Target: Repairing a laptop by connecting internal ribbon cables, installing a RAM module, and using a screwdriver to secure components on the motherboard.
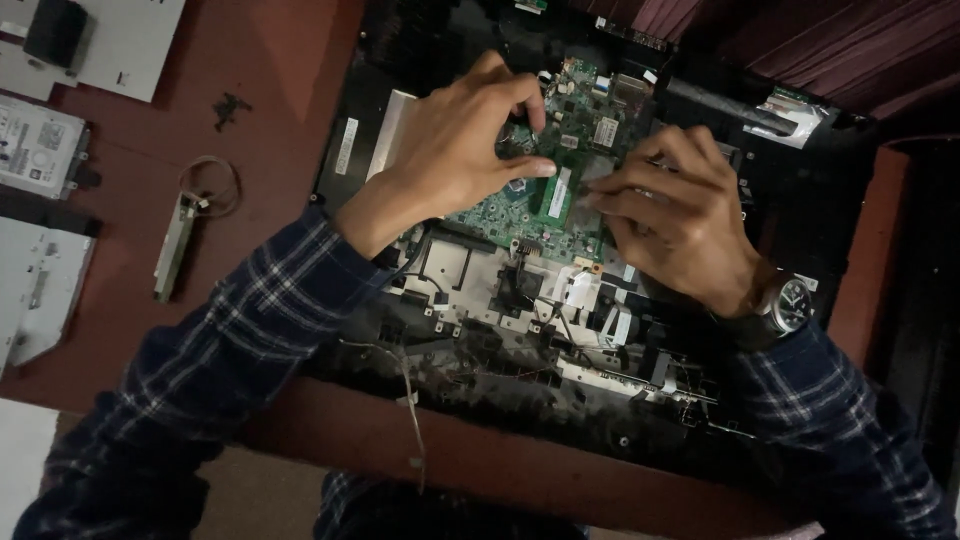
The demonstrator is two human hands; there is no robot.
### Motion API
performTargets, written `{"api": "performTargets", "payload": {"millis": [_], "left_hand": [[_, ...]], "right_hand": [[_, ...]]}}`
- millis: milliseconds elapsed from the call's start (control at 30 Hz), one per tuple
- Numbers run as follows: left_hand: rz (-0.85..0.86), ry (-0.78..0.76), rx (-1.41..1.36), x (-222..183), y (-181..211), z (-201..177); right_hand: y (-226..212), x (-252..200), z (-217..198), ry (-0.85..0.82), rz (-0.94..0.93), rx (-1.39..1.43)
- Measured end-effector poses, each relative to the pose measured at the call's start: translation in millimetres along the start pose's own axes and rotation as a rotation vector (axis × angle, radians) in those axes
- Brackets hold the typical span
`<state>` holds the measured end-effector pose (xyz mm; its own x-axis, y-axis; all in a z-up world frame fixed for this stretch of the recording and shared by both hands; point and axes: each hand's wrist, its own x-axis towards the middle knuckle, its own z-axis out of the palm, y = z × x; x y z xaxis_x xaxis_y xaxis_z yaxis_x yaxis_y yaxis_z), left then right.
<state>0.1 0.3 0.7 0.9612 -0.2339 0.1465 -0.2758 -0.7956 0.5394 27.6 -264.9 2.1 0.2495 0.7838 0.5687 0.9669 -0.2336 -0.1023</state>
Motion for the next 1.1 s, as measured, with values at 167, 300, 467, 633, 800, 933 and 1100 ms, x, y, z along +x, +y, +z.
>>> {"api": "performTargets", "payload": {"millis": [167,300,467,633,800,933,1100], "left_hand": [[0.007,0.015,-0.027,0,1,-1],[0.013,0.022,0.001,0,-1,0],[0.047,0.05,0.002,-3,2,-3],[0.032,0.06,-0.001,-3,1,3],[-0.01,0.067,0.02,0,0,7],[-0.009,0.075,0.027,0,1,7],[-0.017,0.068,0.015,0,1,7]], "right_hand": [[-2,3,-3,-0.003,-0.009,0.019],[-5,8,-6,-0.013,-0.015,0.015],[-4,8,-3,-0.003,-0.027,0.019],[-7,10,-5,-0.01,-0.017,0.019],[-6,10,-4,-0.002,-0.025,0.034],[-4,7,-3,-0.007,-0.022,0.038],[-4,7,-3,0.01,-0.01,0.033]]}}
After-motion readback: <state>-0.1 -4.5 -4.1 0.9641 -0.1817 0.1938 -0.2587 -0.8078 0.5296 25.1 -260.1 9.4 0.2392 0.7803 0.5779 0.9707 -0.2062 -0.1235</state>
